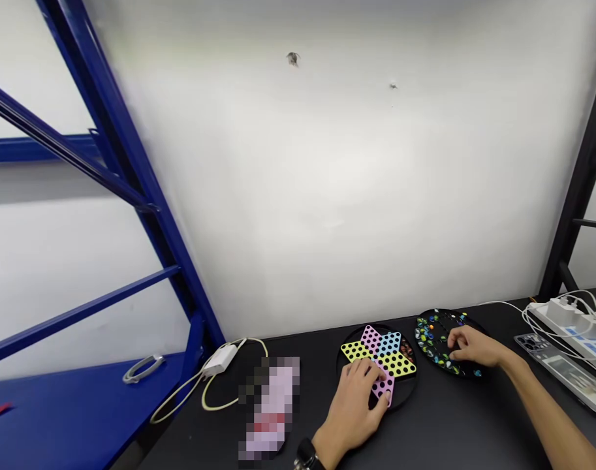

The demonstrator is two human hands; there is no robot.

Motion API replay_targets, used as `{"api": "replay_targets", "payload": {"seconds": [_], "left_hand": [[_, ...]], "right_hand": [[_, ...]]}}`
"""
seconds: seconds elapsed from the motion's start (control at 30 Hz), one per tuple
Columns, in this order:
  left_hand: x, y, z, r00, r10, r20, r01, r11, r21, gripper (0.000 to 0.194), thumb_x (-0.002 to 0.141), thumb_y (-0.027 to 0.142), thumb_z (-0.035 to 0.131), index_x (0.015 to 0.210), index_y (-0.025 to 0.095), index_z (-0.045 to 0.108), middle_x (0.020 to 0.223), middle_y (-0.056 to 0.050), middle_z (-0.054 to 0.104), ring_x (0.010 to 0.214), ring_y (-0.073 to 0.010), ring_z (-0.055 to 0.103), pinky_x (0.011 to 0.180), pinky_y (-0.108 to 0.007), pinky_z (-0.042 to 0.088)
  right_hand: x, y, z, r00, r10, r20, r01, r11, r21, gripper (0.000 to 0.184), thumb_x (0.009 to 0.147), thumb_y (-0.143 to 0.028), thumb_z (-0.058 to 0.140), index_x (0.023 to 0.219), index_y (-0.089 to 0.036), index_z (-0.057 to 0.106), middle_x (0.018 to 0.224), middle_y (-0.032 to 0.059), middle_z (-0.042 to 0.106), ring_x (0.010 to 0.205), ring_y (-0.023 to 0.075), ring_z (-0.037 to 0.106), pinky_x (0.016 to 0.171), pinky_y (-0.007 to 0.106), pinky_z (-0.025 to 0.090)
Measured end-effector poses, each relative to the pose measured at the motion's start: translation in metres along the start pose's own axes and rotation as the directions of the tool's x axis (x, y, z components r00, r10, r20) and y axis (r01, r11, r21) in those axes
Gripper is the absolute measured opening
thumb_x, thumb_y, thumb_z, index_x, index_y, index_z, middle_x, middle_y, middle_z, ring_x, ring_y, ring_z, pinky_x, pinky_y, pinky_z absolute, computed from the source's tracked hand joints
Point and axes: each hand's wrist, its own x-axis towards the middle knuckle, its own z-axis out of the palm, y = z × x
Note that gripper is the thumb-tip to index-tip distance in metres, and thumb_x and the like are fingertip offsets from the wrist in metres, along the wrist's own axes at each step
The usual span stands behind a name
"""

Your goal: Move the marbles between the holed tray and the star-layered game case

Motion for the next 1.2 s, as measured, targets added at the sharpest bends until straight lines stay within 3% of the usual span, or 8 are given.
{"api": "replay_targets", "payload": {"seconds": [0.13,0.6,0.73,0.83,0.93,1.07,1.13,1.2], "left_hand": [[0.000,0.000,0.000,1.000,-0.008,0.008,0.008,1.000,0.005,0.013,0.086,0.024,0.059,0.099,0.025,0.057,0.108,-0.003,0.061,0.105,-0.0234,0.055,0.096,-0.040,0.041],[-0.001,-0.001,0.001,1.000,-0.009,0.008,0.009,1.000,0.011,0.014,0.086,0.023,0.059,0.099,0.025,0.057,0.108,-0.002,0.060,0.105,-0.0226,0.055,0.095,-0.038,0.041],[0.000,-0.001,0.000,1.000,-0.014,0.018,0.014,1.000,0.004,0.014,0.086,0.023,0.059,0.099,0.025,0.057,0.108,-0.002,0.060,0.106,-0.0223,0.055,0.095,-0.038,0.040],[0.000,-0.001,0.000,1.000,-0.006,0.009,0.006,1.000,0.010,0.014,0.086,0.022,0.059,0.100,0.025,0.056,0.108,-0.001,0.060,0.106,-0.0217,0.055,0.094,-0.037,0.040],[0.000,-0.001,0.000,1.000,0.001,0.005,-0.002,1.000,0.016,0.014,0.086,0.024,0.060,0.100,0.025,0.056,0.107,-0.001,0.060,0.105,-0.0216,0.055,0.094,-0.037,0.040],[0.000,0.001,-0.002,1.000,-0.008,0.013,0.008,1.000,-0.001,0.013,0.086,0.023,0.059,0.099,0.025,0.057,0.108,-0.003,0.060,0.105,-0.0224,0.054,0.095,-0.038,0.040],[0.000,0.001,-0.002,1.000,-0.007,0.013,0.007,1.000,-0.006,0.013,0.086,0.023,0.058,0.099,0.025,0.057,0.108,-0.003,0.060,0.105,-0.0227,0.054,0.094,-0.038,0.041],[0.000,0.001,-0.002,1.000,0.000,0.009,0.000,1.000,-0.005,0.013,0.086,0.024,0.057,0.099,0.025,0.057,0.107,-0.003,0.060,0.104,-0.0232,0.054,0.094,-0.038,0.041]], "right_hand": [[0.000,0.002,0.003,0.994,0.001,0.109,0.004,0.999,-0.046,0.021,0.070,-0.036,0.073,0.076,-0.018,0.063,0.051,-0.0087,0.041,0.052,0.0077,0.036,0.051,0.022,0.027],[-0.011,-0.003,-0.005,0.982,0.038,0.187,-0.035,0.999,-0.017,0.029,0.067,-0.042,0.076,0.068,-0.017,0.062,0.054,-0.0051,0.048,0.055,0.0087,0.039,0.051,0.022,0.027],[-0.015,-0.013,-0.009,0.998,-0.004,0.062,-0.016,0.950,0.312,0.037,0.071,-0.053,0.073,0.073,-0.019,0.058,0.053,-0.0081,0.037,0.050,0.0067,0.029,0.046,0.020,0.022],[-0.020,-0.023,-0.019,0.988,-0.002,-0.155,0.106,0.738,0.666,0.037,0.078,-0.057,0.063,0.076,-0.022,0.050,0.059,-0.0069,0.038,0.048,0.0067,0.023,0.042,0.021,0.019],[-0.020,-0.024,-0.027,0.957,0.033,-0.289,0.204,0.631,0.749,0.032,0.081,-0.055,0.052,0.078,-0.024,0.047,0.069,-0.0030,0.046,0.048,0.0083,0.025,0.041,0.022,0.021],[-0.007,-0.005,-0.024,0.880,0.193,-0.433,0.126,0.785,0.606,0.029,0.080,-0.052,0.046,0.078,-0.023,0.049,0.068,-0.0003,0.052,0.047,0.0108,0.032,0.042,0.025,0.023],[-0.001,0.009,-0.019,0.820,0.219,-0.528,-0.012,0.930,0.366,0.028,0.081,-0.049,0.047,0.073,-0.023,0.050,0.064,0.0003,0.053,0.052,0.0141,0.043,0.047,0.026,0.030],[0.004,0.020,-0.016,0.812,0.196,-0.550,-0.164,0.981,0.106,0.027,0.082,-0.048,0.050,0.071,-0.023,0.051,0.064,0.0021,0.058,0.064,0.0192,0.055,0.057,0.028,0.038]]}}
